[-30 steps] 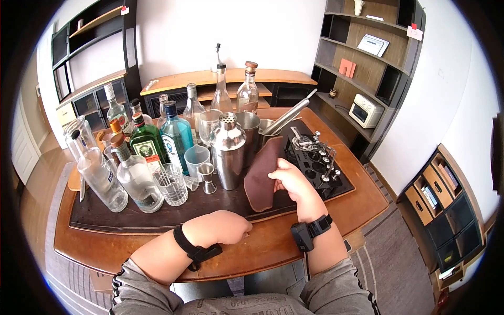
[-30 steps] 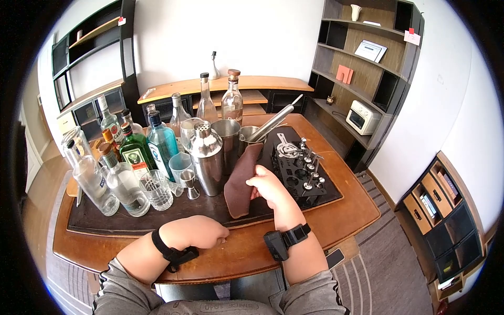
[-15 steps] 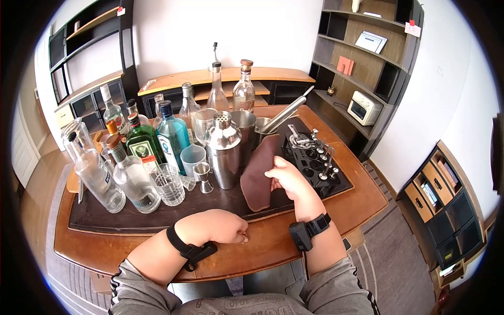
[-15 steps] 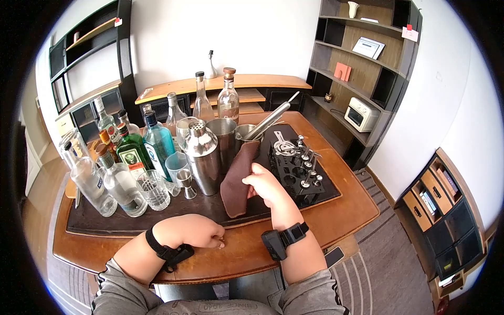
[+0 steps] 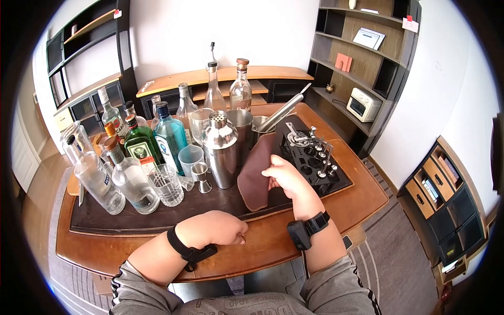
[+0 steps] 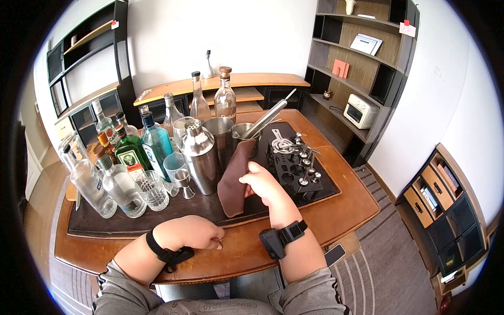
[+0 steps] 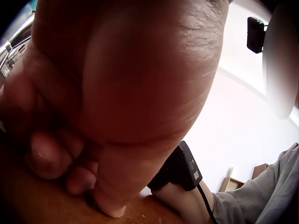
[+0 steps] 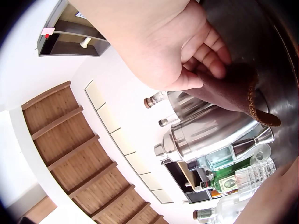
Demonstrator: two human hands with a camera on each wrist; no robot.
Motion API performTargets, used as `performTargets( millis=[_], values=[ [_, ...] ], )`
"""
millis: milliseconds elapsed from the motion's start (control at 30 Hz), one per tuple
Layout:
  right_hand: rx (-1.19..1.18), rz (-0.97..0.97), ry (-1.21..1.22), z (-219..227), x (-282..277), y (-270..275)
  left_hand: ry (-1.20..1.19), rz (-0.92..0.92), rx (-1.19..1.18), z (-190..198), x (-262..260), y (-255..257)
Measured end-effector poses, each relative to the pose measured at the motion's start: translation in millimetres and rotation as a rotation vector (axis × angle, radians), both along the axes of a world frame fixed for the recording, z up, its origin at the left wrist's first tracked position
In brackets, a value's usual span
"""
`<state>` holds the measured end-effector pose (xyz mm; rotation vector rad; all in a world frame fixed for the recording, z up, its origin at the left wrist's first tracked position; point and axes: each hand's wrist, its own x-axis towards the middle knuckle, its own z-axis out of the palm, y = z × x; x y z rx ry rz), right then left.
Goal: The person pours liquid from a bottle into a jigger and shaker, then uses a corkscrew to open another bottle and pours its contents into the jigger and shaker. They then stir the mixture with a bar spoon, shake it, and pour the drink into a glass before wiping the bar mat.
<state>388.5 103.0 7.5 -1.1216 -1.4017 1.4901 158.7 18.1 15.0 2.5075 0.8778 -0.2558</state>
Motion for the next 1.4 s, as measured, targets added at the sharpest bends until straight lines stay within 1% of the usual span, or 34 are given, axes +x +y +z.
performTargets(
  millis=[100, 200, 300, 400, 500, 600, 767, 900, 1000, 1100, 1167, 1200, 1233, 1267, 1300, 1333, 1367, 1400],
  values=[
    [0.02, -0.03, 0.057, -0.1, -4.2, -1.1, -0.028, -0.021, 0.001, 1.3, 1.9, 0.7],
    [0.031, -0.028, 0.035, -2.6, -3.1, 0.7, -0.009, 0.004, 0.068, 8.9, 2.9, -1.8],
    [0.005, 0.0, -0.003, -2.4, 0.2, 1.9, 0.049, 0.046, 0.079, 12.6, 4.3, -2.9],
    [0.004, 0.008, -0.004, -1.6, 0.0, 2.1, 0.094, 0.036, 0.139, 3.7, 9.5, -3.7],
    [0.006, 0.0, -0.011, -4.1, 0.3, 4.8, 0.192, 0.027, 0.166, 0.9, 21.3, -6.3],
    [0.01, -0.034, 0.023, -2.9, -3.4, 3.1, 0.24, -0.006, 0.136, -3.0, 27.6, -3.7],
    [0.01, -0.03, 0.01, 3.1, -5.1, -1.5, 0.272, -0.058, 0.119, -12.9, 30.8, 6.3],
    [-0.017, 0.007, -0.006, 5.2, -0.8, -0.3, 0.265, -0.072, 0.126, -11.5, 32.0, 4.0],
    [-0.022, 0.009, -0.001, 4.8, -0.7, -0.8, 0.156, -0.001, 0.075, -7.5, 24.3, 3.6],
    [0.002, 0.028, 0.001, 3.3, 0.1, 0.1, -0.037, 0.036, -0.03, 5.4, 3.7, 7.6],
    [0.01, 0.017, 0.0, 4.3, -1.2, -0.5, -0.244, 0.174, -0.131, 31.3, -16.0, 5.9],
    [0.007, 0.014, -0.002, 3.9, -1.9, -1.5, -0.361, 0.2, -0.119, 43.1, -26.8, 5.0],
    [0.001, 0.02, -0.003, 2.5, -1.5, -2.0, -0.522, 0.284, -0.181, 57.6, -37.7, -2.1],
    [-0.005, 0.029, -0.005, 1.4, 0.0, -2.0, -0.656, 0.412, -0.293, 68.2, -51.9, -8.5],
    [-0.004, 0.041, -0.008, 2.5, 0.4, -0.2, -0.829, 0.471, -0.345, 83.9, -62.5, -20.2],
    [-0.023, 0.031, 0.027, 6.4, -1.3, -3.6, -0.893, 0.545, -0.371, 94.8, -76.4, -30.5],
    [-0.015, 0.03, 0.034, 6.1, -0.9, -2.5, -0.996, 0.643, -0.41, 98.6, -90.1, -39.5],
    [-0.008, 0.029, 0.043, 4.7, 0.4, -1.5, -1.148, 0.671, -0.422, 92.2, -104.8, -43.2]
  ],
)
